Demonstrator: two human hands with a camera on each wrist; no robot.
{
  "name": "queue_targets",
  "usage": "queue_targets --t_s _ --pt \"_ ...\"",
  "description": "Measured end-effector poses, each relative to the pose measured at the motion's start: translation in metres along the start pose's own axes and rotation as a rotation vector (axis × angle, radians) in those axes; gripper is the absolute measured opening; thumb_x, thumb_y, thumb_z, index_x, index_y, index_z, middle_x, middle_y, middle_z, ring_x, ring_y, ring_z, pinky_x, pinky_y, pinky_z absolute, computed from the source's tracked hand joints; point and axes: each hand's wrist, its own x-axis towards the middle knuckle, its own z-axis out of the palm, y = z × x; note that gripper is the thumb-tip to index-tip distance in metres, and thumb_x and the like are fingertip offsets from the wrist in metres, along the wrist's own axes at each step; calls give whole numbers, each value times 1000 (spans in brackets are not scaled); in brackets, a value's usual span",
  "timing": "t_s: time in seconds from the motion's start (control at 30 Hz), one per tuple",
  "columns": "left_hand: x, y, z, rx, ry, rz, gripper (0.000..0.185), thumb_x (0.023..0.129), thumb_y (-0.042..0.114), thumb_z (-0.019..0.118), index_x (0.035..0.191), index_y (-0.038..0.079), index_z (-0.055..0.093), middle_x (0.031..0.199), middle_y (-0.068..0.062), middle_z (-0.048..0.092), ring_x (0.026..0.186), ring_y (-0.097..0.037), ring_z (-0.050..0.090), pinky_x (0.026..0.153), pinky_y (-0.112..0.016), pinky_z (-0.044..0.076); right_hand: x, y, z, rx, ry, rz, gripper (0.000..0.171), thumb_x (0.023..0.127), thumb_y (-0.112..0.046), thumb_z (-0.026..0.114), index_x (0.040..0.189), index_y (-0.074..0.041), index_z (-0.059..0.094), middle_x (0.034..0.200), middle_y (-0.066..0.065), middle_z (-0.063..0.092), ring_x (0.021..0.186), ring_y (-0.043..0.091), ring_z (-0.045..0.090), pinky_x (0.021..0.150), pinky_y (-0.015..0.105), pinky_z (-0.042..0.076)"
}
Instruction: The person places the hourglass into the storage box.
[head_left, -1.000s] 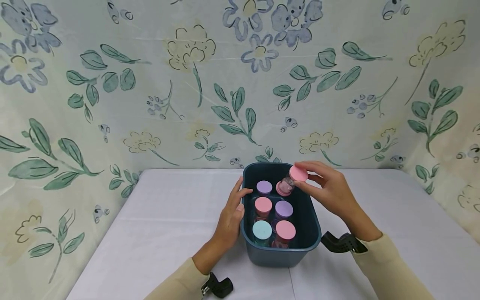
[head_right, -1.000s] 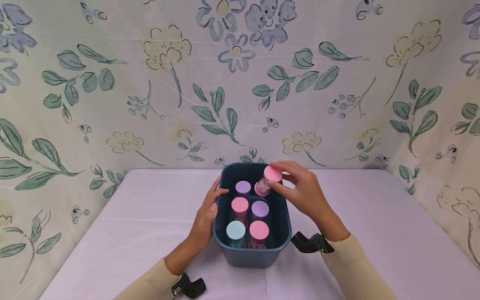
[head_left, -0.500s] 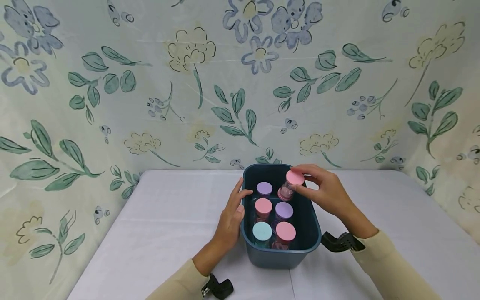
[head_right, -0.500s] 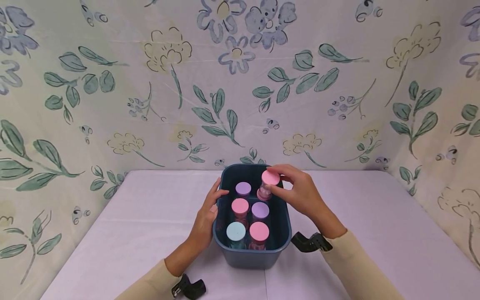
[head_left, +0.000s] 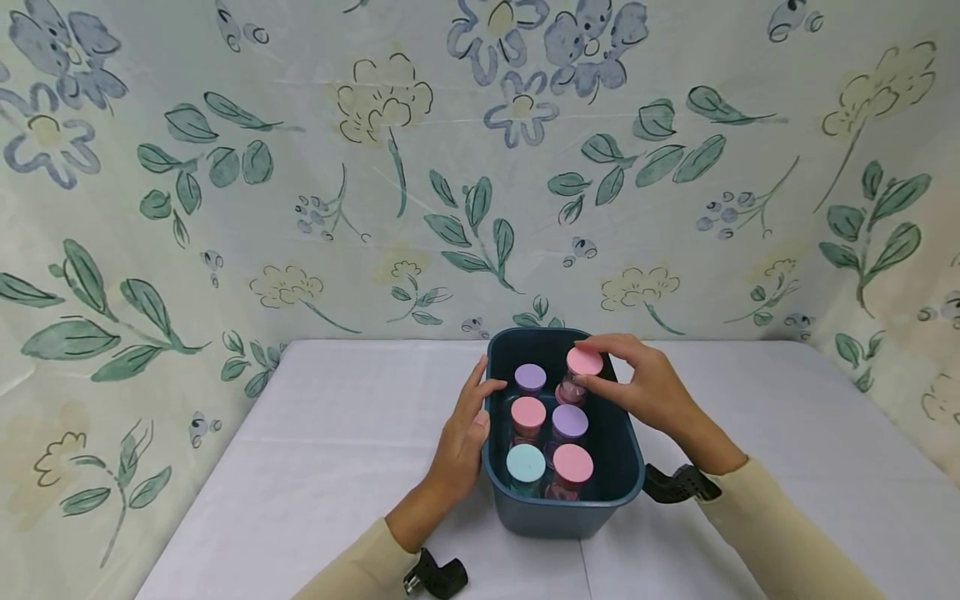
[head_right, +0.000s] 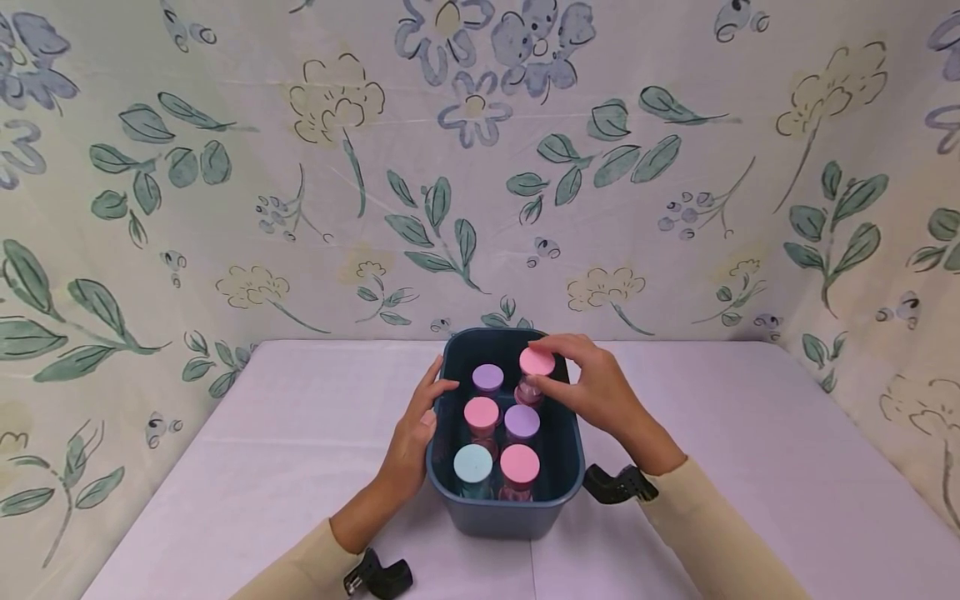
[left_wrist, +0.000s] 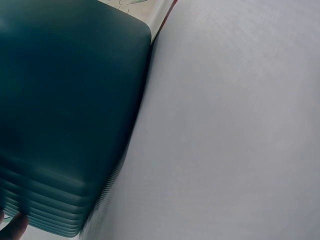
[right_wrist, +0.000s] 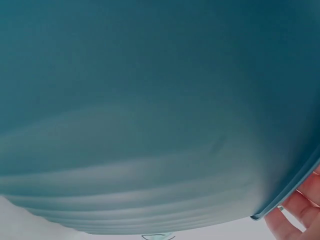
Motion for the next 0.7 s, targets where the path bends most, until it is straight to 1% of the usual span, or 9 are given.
queue_targets --t_s 0.17,0.4,0.5,0.6,0.7 --pt "0 0 0 -6 0 -3 45 98 17 29 140 27 42 161 1 13 146 -22 17 107 -63 25 1 2 3 1 -6 4 46 79 -17 80 122 -13 66 122 6 63 113 22 52 92 56 47" --pt "-1 3 0 -8 -5 -11 45 98 18 29 140 27 42 161 1 13 147 -21 16 107 -63 25 3 6 5 -31 -8 -9 44 78 -19 81 120 -14 68 119 5 64 111 20 51 89 52 50" --pt "-1 4 0 -4 -7 -13 43 99 22 28 140 26 43 161 2 13 147 -19 15 108 -62 25 4 7 5 -40 -28 -1 44 78 -23 81 119 -15 68 119 4 64 112 20 51 89 52 50" --pt "0 4 -1 -1 -5 -6 43 100 23 28 140 24 43 161 1 13 147 -21 15 107 -62 25 6 6 4 -40 -59 20 44 79 -28 80 119 -16 68 119 4 64 113 22 50 89 54 49" --pt "0 4 -1 -2 -4 -1 43 99 21 29 140 24 43 161 0 13 147 -22 16 107 -63 25 7 6 4 -33 -91 53 44 79 -30 79 120 -17 67 121 5 63 115 25 51 91 57 47"
